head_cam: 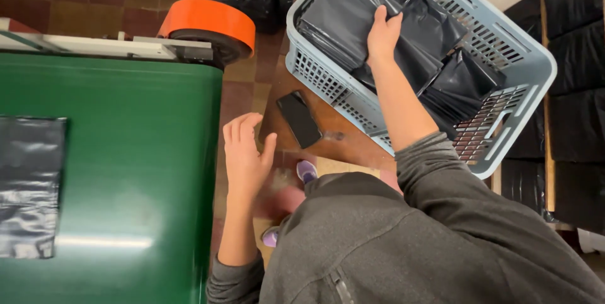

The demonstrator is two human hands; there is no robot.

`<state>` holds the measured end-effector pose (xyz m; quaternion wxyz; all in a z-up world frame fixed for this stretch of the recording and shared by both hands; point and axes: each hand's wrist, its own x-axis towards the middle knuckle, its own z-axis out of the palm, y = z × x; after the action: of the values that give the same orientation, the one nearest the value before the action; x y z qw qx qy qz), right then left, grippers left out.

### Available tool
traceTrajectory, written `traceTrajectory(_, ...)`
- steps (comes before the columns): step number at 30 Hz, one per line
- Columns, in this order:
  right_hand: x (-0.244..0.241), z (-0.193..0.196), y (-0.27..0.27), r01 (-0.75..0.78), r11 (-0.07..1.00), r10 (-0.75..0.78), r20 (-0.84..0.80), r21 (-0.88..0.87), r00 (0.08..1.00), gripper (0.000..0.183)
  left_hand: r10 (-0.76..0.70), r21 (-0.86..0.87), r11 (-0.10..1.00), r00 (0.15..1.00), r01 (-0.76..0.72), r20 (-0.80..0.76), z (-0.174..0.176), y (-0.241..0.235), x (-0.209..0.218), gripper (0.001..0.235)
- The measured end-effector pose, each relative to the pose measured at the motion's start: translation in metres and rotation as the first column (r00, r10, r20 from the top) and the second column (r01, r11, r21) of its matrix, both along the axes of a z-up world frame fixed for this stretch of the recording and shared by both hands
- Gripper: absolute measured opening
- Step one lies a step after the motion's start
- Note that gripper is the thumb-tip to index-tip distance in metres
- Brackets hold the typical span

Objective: Folding plastic bags and placing them into a storage basket in a manufacturing environment.

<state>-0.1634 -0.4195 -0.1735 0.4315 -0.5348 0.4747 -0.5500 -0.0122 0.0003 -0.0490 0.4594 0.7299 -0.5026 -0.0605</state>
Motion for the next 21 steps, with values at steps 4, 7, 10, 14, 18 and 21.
traceTrajectory(4, -0.017, 0.028, 0.018, 0.034, 0.985, -0.08, -0.267, -0.172, 0.96, 0.05, 0.073, -0.015, 0.997, 0.997, -0.073, 0.013, -0.025, 0.02, -0.011, 0.045)
traceTrajectory(7, -0.006, 0.108, 0.058, -0.045, 0.879, -0.255, -0.548, -0.474, 0.797, 0.07, 0.166, 0.048, 0.985, 0.986, -0.166, 0.002, -0.045, 0.038, -0.019, 0.045)
traceTrajectory(10, 0.019, 0.138, 0.076, -0.313, 0.799, -0.183, -0.704, -0.513, 0.687, 0.069, 0.314, 0.223, 0.919, 0.945, -0.326, 0.089, -0.064, 0.063, -0.039, 0.047)
traceTrajectory(14, 0.055, 0.104, 0.054, -0.764, 0.535, -0.117, -0.927, -0.361, 0.356, 0.064, 0.446, 0.286, 0.714, 0.729, -0.64, 0.519, -0.105, 0.097, -0.05, 0.057)
traceTrajectory(18, 0.057, 0.069, 0.039, -0.77, 0.608, -0.038, -0.975, -0.195, 0.217, 0.087, 0.452, 0.337, 0.505, 0.576, -0.795, 0.681, -0.149, 0.144, -0.052, 0.063)
traceTrajectory(21, 0.053, 0.06, 0.041, -0.715, 0.694, 0.054, -0.982, -0.092, 0.179, 0.091, 0.381, 0.292, 0.397, 0.446, -0.87, 0.81, -0.165, 0.171, -0.055, 0.052)
